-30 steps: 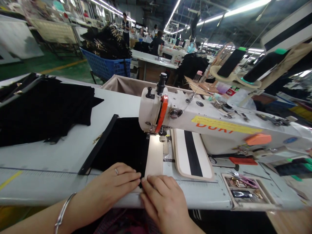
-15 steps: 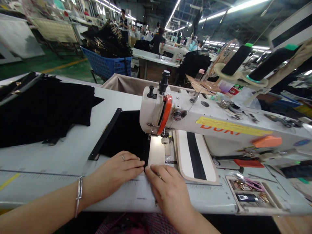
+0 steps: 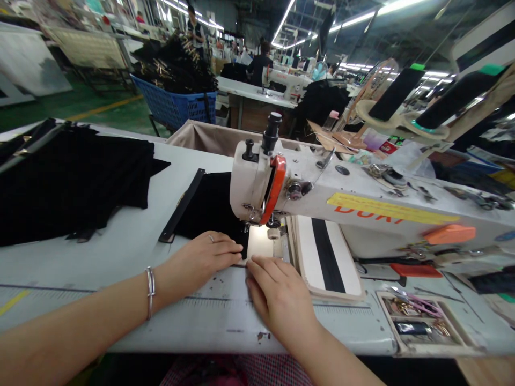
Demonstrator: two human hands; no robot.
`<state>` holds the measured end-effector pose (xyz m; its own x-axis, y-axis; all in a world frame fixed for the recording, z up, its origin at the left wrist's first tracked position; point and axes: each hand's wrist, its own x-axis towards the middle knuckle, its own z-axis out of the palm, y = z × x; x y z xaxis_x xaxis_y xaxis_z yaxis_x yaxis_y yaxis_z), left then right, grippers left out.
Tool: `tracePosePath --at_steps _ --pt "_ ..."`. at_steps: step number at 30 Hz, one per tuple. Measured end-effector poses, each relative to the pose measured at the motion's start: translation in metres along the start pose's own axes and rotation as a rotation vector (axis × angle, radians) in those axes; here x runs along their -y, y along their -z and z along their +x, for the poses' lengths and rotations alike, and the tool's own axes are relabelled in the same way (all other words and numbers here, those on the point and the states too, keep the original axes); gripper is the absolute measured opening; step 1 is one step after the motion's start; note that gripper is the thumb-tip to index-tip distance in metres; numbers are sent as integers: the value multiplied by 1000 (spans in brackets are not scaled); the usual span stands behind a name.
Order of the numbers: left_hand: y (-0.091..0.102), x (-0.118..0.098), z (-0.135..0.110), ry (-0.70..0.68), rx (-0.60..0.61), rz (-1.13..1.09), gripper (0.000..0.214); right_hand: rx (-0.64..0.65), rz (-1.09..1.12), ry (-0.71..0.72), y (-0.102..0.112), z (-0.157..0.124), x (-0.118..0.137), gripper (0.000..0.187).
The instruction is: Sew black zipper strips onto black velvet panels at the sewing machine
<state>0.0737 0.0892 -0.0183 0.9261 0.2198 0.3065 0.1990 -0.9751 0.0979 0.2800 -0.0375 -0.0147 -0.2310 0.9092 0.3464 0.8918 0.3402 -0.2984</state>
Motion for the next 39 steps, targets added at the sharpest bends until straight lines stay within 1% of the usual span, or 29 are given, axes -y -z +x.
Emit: tracePosePath --at_steps 5,8,12,16,24,30,39 --pt "0 9 9 46 15 26 36 36 -40 -33 0 11 -5 33" --pt "0 15 16 82 16 18 31 65 -53 -42 0 18 -9 35" --pt "-5 25 24 115 46 -9 28 71 -79 -51 -1 27 -13 37" --pt "-8 32 31 155 39 -18 28 63 -121 -63 -4 35 -16 39" --pt "-3 31 36 174 -39 2 26 33 -151 -91 -8 39 -16 37" --pt "-1 29 37 179 -50 33 31 6 -131 -80 -9 37 -15 38" --pt "0 28 40 175 -122 58 39 -42 -131 -97 -10 36 -12 41"
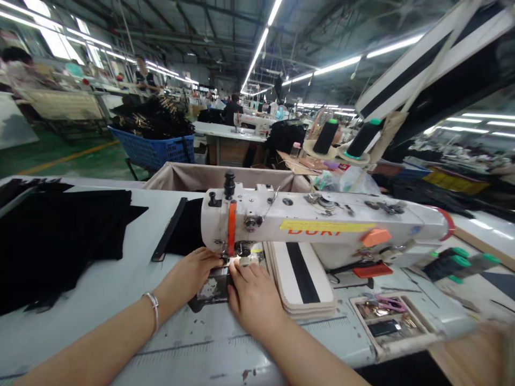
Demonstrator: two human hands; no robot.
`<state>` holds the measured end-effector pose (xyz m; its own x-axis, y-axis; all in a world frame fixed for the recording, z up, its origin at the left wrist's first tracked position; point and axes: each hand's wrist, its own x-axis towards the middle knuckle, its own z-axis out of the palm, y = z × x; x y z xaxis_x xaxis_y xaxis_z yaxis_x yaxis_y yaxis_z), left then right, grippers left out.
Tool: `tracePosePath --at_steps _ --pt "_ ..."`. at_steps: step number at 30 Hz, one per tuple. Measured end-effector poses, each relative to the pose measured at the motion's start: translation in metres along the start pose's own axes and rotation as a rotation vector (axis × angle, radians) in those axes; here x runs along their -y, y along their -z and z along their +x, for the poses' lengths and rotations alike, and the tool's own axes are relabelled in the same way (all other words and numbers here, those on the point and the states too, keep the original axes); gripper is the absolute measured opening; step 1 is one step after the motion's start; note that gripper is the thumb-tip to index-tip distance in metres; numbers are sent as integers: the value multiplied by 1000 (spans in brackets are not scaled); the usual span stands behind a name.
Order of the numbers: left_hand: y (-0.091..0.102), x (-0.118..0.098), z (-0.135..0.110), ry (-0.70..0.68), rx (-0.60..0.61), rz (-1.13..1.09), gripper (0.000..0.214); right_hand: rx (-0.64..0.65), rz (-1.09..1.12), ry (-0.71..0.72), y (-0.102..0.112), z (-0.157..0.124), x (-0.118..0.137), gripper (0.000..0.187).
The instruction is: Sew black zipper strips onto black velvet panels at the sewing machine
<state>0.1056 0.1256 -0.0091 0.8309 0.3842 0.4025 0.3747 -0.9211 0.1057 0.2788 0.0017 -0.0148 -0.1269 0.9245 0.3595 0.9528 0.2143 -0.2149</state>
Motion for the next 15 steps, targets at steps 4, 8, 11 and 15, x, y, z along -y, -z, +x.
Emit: tracePosePath --at_steps 4,8,11,15 --pt "-6 7 -6 -31 -42 4 40 -16 -16 -1 2 -1 2 42" --pt "-19 20 -15 -71 -66 -3 39 -26 19 8 4 -4 4 43" --pt "-24 23 -18 -57 -91 29 37 -27 37 -8 5 -5 4 45" --pt "-17 18 -18 -21 -107 54 28 -43 37 3 2 -4 4 46"
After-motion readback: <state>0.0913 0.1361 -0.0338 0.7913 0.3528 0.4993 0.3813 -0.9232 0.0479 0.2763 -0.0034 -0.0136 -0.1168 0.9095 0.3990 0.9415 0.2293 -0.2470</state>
